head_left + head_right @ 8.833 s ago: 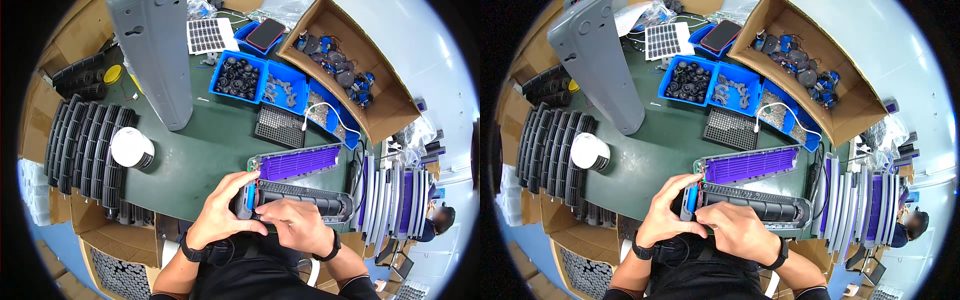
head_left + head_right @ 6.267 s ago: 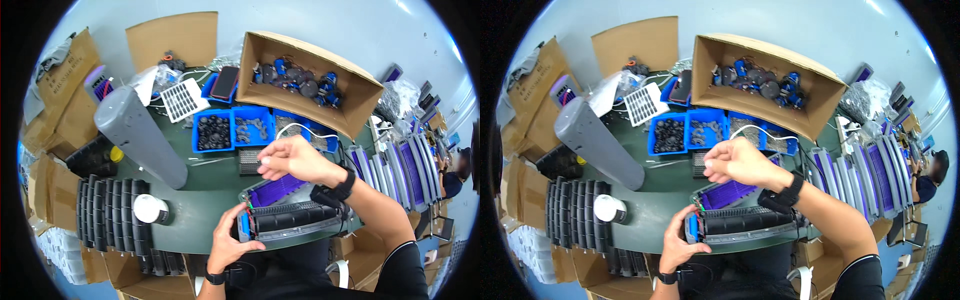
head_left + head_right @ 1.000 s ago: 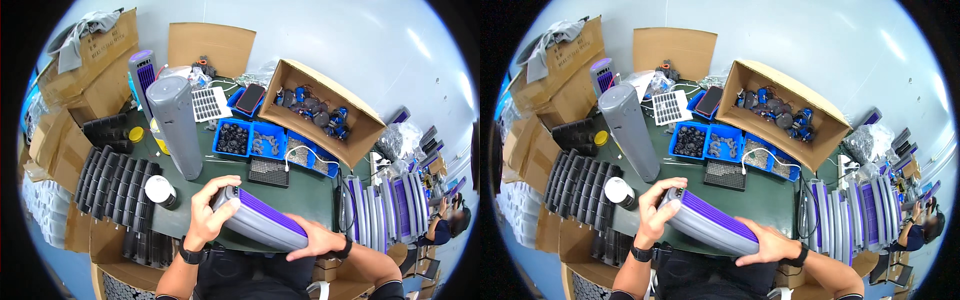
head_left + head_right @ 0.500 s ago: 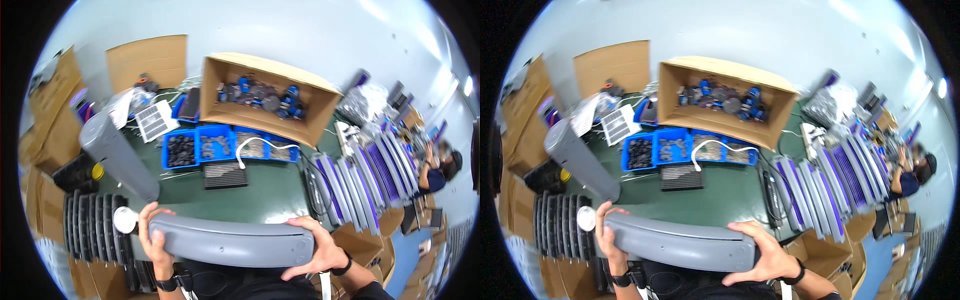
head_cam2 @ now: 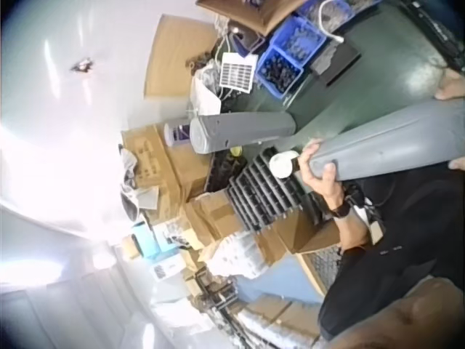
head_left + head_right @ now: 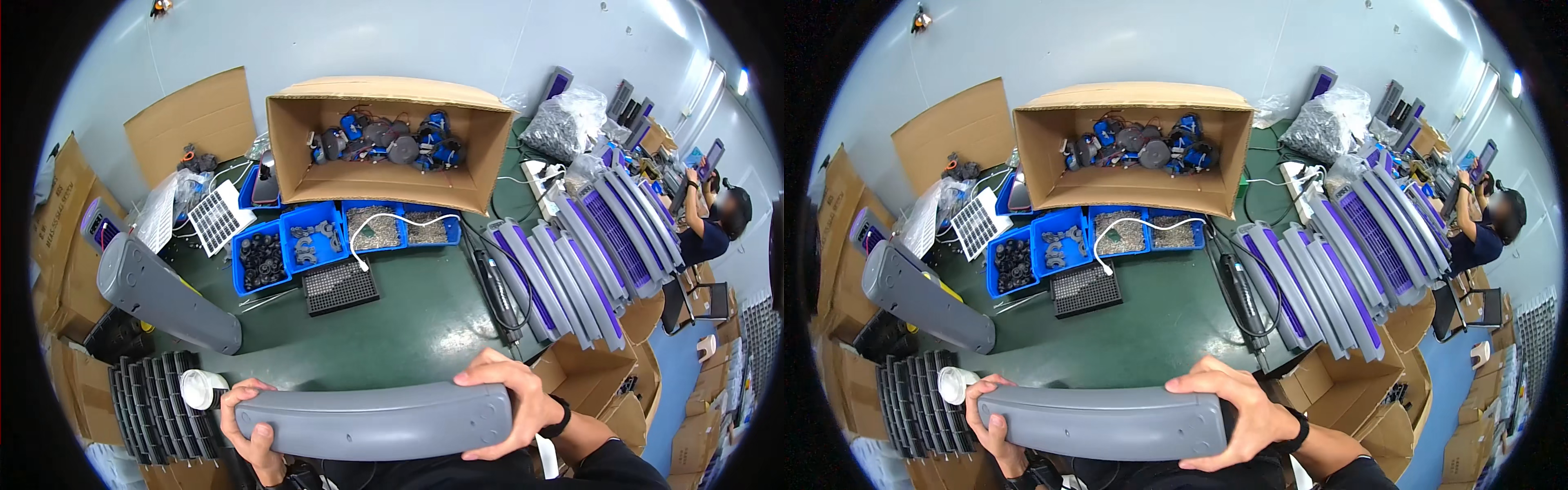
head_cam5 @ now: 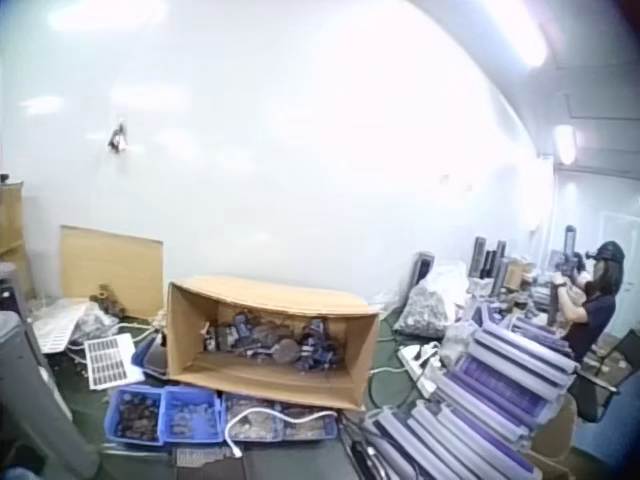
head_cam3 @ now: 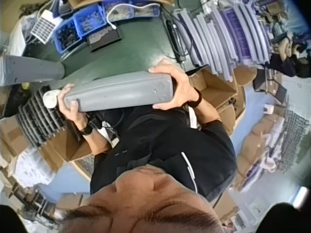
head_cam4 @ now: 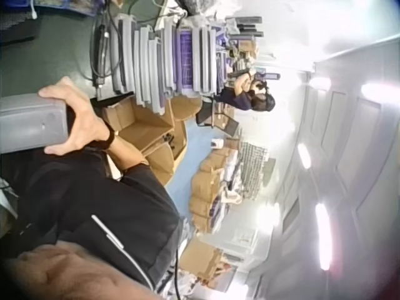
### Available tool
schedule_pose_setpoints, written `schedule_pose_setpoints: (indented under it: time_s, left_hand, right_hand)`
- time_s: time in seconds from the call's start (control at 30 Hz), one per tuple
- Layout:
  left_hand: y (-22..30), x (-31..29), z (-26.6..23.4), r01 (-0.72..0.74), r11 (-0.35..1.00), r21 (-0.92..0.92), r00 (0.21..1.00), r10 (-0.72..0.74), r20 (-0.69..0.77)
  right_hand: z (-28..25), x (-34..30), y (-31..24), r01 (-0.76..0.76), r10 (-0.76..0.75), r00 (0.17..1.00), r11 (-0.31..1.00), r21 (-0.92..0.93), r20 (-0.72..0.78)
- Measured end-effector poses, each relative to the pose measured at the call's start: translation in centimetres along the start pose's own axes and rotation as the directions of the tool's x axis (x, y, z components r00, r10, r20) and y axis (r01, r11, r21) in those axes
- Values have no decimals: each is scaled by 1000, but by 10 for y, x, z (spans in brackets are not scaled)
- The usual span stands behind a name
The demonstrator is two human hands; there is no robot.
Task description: The person assembles a gray and purple electronic device by connecting internal wires, attaching a front grille, and securing a back cover. They use a hot glue gun to apply adhesive to the device's casing and then place the finished unit on a stack of similar devices.
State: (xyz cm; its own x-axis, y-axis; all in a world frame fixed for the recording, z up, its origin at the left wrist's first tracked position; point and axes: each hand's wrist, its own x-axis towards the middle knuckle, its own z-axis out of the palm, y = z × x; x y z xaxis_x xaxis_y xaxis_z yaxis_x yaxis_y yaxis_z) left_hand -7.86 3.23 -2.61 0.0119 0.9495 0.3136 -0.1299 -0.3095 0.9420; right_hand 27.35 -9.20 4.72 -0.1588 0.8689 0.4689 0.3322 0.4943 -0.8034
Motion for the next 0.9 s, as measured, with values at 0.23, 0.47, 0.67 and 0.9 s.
schedule_pose_setpoints:
  time_s: [0.23,0.47,0.67,0.9]
  left_hand:
    - [-12,3,0,63,998,6,998,-63,12]
    - [10,14,3,3,995,99,990,-17,139]
    - [13,13,-5,-91,984,156,974,55,221]
    - [13,-6,-3,-19,990,139,978,-11,207]
  right_hand:
    - [-5,7,24,-63,64,997,998,-15,45]
    - [-16,18,10,-22,20,995,1000,17,96]
    - [-14,9,9,32,-33,997,999,18,70]
    - [-18,-1,16,-4,0,997,998,56,83]
